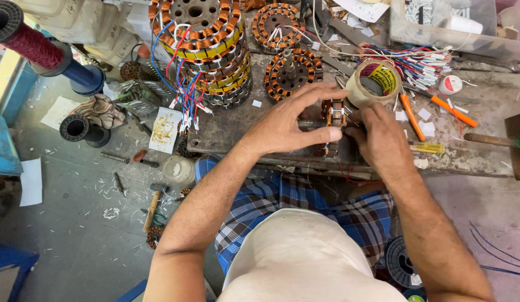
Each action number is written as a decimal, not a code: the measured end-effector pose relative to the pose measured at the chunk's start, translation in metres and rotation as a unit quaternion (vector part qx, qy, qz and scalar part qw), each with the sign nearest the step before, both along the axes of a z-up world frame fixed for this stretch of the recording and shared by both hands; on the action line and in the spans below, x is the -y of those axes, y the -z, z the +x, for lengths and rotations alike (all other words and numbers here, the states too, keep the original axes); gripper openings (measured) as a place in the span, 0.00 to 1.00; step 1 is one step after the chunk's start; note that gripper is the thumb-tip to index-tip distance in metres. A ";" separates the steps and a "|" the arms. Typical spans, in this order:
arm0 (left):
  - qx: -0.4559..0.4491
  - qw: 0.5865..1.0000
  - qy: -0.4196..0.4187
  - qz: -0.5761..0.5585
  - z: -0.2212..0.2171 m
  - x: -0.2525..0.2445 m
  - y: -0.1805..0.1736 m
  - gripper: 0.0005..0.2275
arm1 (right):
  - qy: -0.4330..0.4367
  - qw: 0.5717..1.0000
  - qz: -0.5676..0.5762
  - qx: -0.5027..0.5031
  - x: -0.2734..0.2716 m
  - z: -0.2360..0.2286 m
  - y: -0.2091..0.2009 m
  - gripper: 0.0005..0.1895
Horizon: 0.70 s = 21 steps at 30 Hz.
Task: The person sits on the floor and assembles copper-wound stator components by hand, inserting small metal pieces into slots and aligning parts. The person then moves to a machine, places a stator into a jig, and uses a screwdriver to tighten a metal clamp around it.
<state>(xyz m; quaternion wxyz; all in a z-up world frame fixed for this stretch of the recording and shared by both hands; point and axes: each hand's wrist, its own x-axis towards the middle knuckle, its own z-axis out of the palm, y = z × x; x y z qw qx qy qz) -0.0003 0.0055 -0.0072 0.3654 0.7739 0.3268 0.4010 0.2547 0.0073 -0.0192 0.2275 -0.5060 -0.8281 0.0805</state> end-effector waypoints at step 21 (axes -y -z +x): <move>0.115 0.992 -0.034 0.039 -0.019 0.007 0.031 0.48 | -0.050 0.984 0.156 -0.062 0.017 0.003 0.001 0.17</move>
